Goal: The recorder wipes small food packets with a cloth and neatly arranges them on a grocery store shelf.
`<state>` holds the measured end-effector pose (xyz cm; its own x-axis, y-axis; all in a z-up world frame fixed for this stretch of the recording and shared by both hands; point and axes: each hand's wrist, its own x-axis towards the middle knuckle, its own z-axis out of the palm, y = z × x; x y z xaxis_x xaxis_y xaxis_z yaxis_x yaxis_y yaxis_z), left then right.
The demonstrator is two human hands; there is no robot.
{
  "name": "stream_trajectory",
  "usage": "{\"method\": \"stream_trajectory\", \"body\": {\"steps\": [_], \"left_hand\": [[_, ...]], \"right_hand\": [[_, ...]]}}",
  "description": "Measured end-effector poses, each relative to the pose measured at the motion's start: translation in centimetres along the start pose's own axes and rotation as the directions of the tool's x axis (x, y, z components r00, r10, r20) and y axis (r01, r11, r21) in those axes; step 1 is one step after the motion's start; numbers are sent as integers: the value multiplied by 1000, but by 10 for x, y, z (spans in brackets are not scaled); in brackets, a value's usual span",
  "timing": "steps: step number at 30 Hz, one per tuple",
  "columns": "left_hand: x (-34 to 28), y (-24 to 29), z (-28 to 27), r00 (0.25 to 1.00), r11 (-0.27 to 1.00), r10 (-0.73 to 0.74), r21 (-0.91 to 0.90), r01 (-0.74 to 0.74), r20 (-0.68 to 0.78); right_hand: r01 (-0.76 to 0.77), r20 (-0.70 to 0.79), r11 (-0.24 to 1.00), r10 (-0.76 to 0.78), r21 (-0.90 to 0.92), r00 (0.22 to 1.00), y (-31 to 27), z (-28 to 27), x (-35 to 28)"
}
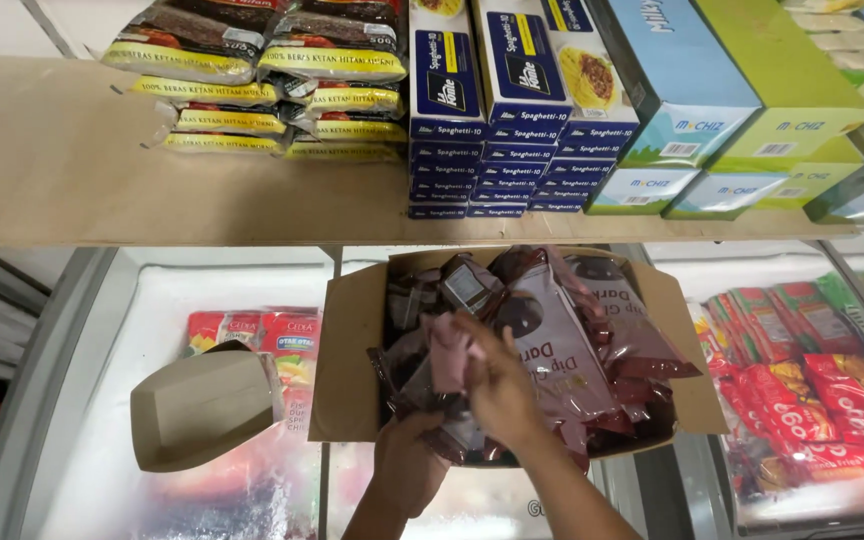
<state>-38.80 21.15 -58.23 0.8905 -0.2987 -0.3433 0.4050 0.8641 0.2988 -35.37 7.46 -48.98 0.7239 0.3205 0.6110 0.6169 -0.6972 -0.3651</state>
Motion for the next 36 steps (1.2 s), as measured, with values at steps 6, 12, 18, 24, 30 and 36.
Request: {"method": "stream_trajectory", "body": {"steps": [6,12,18,24,30,36], "left_hand": [[-10,9,30,965,972,228,25,-232,129],[3,29,43,990,896,-81,443,23,113],[-2,59,55,896,421,445,885,-200,-9],[-14,40,44,965,911,-261,336,239,24],[-10,16,23,990,833,-142,537,133,-24],[-16,31,44,991,981,20,190,-45,132]], "right_hand": [[-560,-18,581,704,591,710,13,8,-11],[-449,581,-370,561,813,590,-18,-6,2],[-551,703,-445,344,706,623,24,-11,-26],[-670,636,-250,645,699,423,8,-7,-5],[-547,695,-444,569,710,440,0,-15,2],[-684,692,-381,676,622,253,14,-28,15]]}}
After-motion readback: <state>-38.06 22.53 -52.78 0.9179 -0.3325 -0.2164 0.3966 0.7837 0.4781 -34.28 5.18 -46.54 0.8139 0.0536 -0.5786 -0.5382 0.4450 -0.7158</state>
